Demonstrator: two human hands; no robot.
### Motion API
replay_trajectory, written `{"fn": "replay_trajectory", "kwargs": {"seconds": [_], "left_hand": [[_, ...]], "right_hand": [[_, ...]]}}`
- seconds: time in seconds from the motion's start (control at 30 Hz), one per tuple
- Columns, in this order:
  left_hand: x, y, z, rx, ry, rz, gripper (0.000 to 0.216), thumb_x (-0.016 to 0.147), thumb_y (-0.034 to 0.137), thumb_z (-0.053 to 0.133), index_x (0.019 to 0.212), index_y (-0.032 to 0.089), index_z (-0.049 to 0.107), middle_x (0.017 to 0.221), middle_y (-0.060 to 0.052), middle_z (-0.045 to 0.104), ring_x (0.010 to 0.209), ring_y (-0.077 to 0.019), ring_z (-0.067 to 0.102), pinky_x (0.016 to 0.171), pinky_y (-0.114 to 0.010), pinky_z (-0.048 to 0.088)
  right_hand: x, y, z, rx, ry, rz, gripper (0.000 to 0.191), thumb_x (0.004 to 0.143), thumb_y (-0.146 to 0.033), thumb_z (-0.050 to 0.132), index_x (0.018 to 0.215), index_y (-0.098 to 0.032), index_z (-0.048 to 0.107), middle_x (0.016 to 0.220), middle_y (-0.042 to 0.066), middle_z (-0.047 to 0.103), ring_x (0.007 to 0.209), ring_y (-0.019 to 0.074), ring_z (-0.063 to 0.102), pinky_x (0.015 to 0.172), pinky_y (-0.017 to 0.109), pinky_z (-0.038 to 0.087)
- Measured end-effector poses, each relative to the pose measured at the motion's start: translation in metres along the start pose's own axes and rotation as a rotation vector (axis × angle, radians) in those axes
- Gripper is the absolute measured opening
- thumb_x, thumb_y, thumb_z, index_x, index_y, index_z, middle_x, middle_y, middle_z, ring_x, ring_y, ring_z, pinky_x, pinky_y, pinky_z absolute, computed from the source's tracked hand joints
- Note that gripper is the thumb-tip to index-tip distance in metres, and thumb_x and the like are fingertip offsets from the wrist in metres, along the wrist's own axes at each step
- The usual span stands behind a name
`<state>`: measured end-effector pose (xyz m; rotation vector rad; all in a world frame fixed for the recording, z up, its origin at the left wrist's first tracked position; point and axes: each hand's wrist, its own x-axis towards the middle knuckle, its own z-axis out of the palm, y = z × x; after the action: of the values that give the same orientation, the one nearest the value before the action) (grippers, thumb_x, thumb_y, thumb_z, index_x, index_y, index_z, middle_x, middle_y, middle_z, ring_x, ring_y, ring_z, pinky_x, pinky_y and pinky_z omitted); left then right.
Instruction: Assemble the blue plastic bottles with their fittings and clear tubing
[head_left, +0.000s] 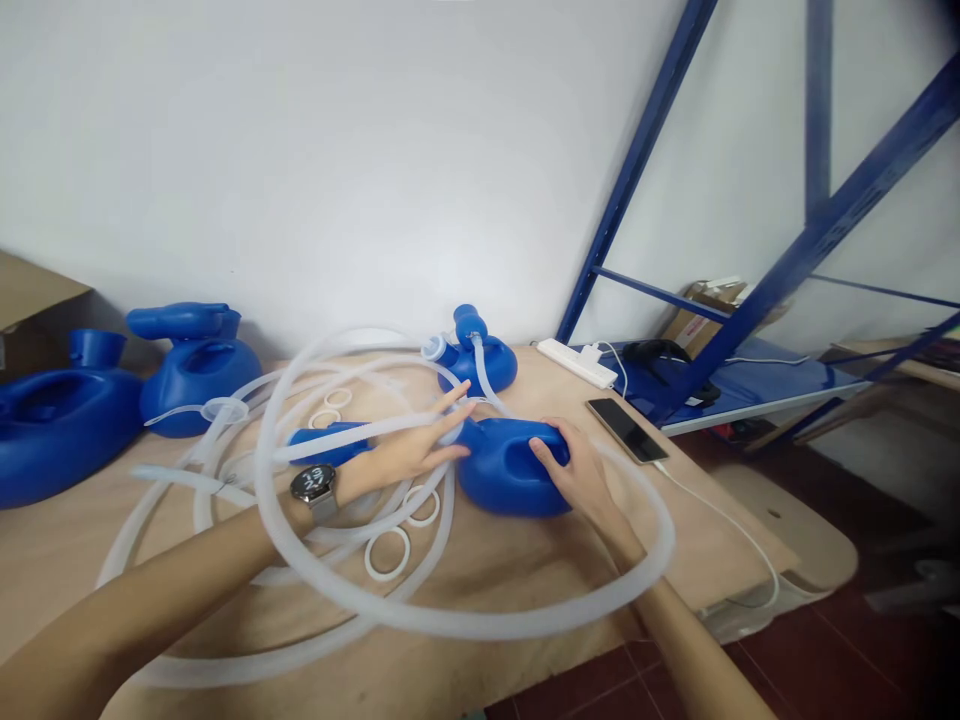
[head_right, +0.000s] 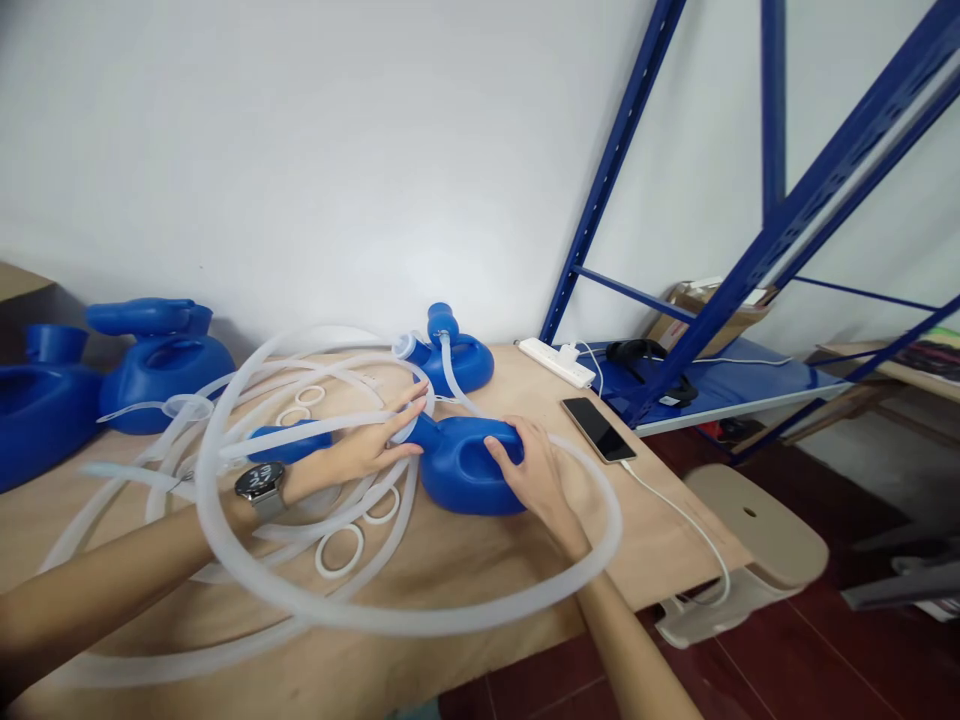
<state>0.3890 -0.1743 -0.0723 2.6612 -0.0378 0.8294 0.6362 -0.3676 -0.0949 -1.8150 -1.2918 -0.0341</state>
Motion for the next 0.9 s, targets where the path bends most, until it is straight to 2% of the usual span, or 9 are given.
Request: {"fn": "replay_trajectory", "kwargs": {"seconds": [0.1, 0.17, 0.3, 0.47, 0.6, 0.7, 0.8, 0.9], "left_hand": [[0.000, -0.003, -0.012, 0.007, -0.089, -0.055, 0.065, 0.109, 0.032, 0.058, 0.169, 0.028, 0.035, 0.173, -0.009, 0.042, 0.155, -0.0340, 0.047, 0.127, -0.048, 0.041], [-0.004, -0.002, -0.017, 0.020, -0.102, -0.111, 0.067, 0.108, 0.038, 0.059, 0.170, 0.030, 0.034, 0.172, -0.007, 0.044, 0.150, -0.0336, 0.054, 0.125, -0.046, 0.043], [-0.016, 0.008, -0.015, -0.005, 0.019, -0.252, 0.068, 0.107, 0.047, 0.061, 0.168, 0.029, 0.039, 0.164, -0.011, 0.054, 0.136, -0.0333, 0.066, 0.120, -0.049, 0.049], [-0.025, 0.022, 0.001, -0.085, 0.173, -0.295, 0.060, 0.110, 0.038, 0.053, 0.167, 0.024, 0.041, 0.142, -0.014, 0.072, 0.129, -0.0299, 0.069, 0.116, -0.050, 0.052], [-0.023, 0.021, 0.011, -0.134, 0.272, -0.351, 0.058, 0.108, 0.034, 0.055, 0.164, 0.022, 0.047, 0.130, -0.012, 0.078, 0.118, -0.0286, 0.075, 0.113, -0.049, 0.054], [-0.019, 0.013, 0.010, -0.120, 0.241, -0.364, 0.054, 0.105, 0.035, 0.059, 0.158, 0.023, 0.057, 0.123, -0.011, 0.081, 0.114, -0.0302, 0.076, 0.113, -0.050, 0.054], [-0.015, 0.003, 0.003, -0.105, 0.179, -0.370, 0.052, 0.099, 0.034, 0.064, 0.150, 0.022, 0.065, 0.127, -0.011, 0.080, 0.110, -0.0313, 0.078, 0.110, -0.049, 0.057], [-0.010, -0.005, -0.004, -0.109, 0.154, -0.389, 0.056, 0.096, 0.035, 0.068, 0.149, 0.019, 0.066, 0.128, -0.013, 0.079, 0.111, -0.0328, 0.077, 0.108, -0.049, 0.058]], "right_hand": [[0.001, -0.002, 0.001, 0.009, 0.001, 0.001, 0.064, 0.094, -0.080, 0.054, 0.116, -0.022, 0.069, 0.123, 0.017, 0.075, 0.120, 0.0380, 0.069, 0.111, 0.059, 0.053], [0.001, -0.003, 0.002, 0.004, 0.009, 0.002, 0.065, 0.094, -0.082, 0.053, 0.115, -0.022, 0.069, 0.123, 0.017, 0.075, 0.120, 0.0376, 0.068, 0.112, 0.059, 0.052], [-0.001, -0.010, 0.004, -0.015, 0.023, 0.000, 0.064, 0.096, -0.080, 0.052, 0.116, -0.022, 0.068, 0.123, 0.016, 0.074, 0.119, 0.0366, 0.068, 0.110, 0.058, 0.052], [-0.008, -0.024, 0.008, -0.112, 0.009, -0.001, 0.058, 0.100, -0.075, 0.049, 0.113, -0.023, 0.069, 0.117, 0.016, 0.075, 0.117, 0.0376, 0.067, 0.106, 0.058, 0.053], [-0.014, -0.028, 0.012, -0.170, 0.025, 0.040, 0.058, 0.101, -0.074, 0.045, 0.115, -0.023, 0.069, 0.117, 0.017, 0.076, 0.116, 0.0390, 0.067, 0.100, 0.058, 0.055], [-0.017, -0.028, 0.012, -0.190, 0.050, 0.030, 0.057, 0.102, -0.072, 0.045, 0.119, -0.023, 0.069, 0.119, 0.017, 0.076, 0.116, 0.0394, 0.068, 0.101, 0.060, 0.054], [-0.017, -0.026, 0.010, -0.175, 0.045, 0.006, 0.055, 0.103, -0.071, 0.045, 0.118, -0.024, 0.069, 0.119, 0.016, 0.076, 0.114, 0.0382, 0.069, 0.101, 0.059, 0.055], [-0.013, -0.023, 0.006, -0.137, 0.014, -0.018, 0.051, 0.103, -0.070, 0.046, 0.117, -0.026, 0.069, 0.116, 0.014, 0.077, 0.115, 0.0363, 0.070, 0.103, 0.056, 0.056]]}}
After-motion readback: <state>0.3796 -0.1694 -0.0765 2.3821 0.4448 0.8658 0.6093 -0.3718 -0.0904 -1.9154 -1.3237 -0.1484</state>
